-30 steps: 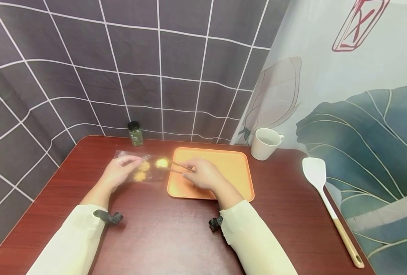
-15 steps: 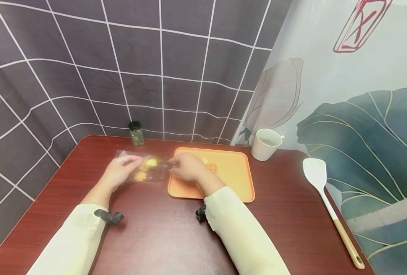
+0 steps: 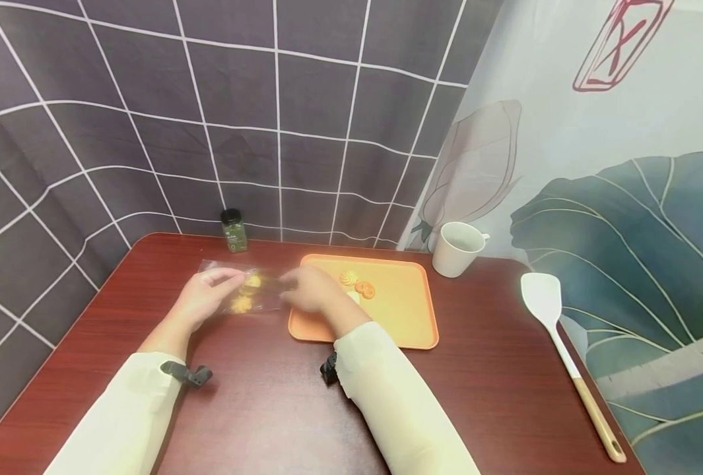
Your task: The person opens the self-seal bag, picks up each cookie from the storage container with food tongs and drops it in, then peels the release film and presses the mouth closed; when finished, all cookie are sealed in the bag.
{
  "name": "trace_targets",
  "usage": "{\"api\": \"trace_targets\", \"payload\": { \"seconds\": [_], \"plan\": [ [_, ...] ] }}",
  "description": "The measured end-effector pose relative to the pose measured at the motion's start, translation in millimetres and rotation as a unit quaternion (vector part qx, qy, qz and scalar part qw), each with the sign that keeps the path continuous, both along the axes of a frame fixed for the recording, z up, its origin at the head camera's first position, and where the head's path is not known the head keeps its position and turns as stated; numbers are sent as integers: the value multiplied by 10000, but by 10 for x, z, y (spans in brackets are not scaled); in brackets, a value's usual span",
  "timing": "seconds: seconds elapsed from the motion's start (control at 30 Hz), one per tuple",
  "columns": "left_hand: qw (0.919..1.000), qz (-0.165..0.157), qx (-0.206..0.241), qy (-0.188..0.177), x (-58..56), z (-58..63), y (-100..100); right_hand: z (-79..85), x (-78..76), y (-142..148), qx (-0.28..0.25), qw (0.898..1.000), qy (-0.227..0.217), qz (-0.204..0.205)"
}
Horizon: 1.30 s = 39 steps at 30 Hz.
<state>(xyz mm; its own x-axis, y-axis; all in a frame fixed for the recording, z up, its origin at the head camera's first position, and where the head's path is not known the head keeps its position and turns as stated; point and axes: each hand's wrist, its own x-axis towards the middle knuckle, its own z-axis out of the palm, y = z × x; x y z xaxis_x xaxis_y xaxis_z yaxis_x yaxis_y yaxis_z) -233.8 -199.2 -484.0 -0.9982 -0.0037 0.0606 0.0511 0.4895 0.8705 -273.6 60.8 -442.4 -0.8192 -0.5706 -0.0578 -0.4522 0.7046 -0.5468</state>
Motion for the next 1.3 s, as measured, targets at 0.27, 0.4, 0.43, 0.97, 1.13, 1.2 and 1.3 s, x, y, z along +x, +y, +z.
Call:
{"api": "trace_targets", "payload": {
  "seconds": [0.27,0.4,0.43,0.97,1.13,1.2,1.3],
  "plan": [
    [9999,21,73,-92,8,12,8,-57,-12,-29,-80,9999,110,14],
    [9998,53,154,-125,2,1,6,-57,10,0,-130,9998,74,-98],
    [9998,54,169,-129,2,0,7,-51,20,13,-126,9998,76,-134],
    [9997,92,166,-153,-10,-26,14,51,339,573,-727,9946,85,-738],
    [9996,112,170,-170,-20,-36,3,66,429,830,-850,9929,117,-820],
    [9996,106,172,-172,-23,-36,-1,81,463,927,-905,9923,129,-841],
    [9997,93,172,-176,-21,-31,-4,92,506,1075,-960,9911,216,-901]
  ]
}}
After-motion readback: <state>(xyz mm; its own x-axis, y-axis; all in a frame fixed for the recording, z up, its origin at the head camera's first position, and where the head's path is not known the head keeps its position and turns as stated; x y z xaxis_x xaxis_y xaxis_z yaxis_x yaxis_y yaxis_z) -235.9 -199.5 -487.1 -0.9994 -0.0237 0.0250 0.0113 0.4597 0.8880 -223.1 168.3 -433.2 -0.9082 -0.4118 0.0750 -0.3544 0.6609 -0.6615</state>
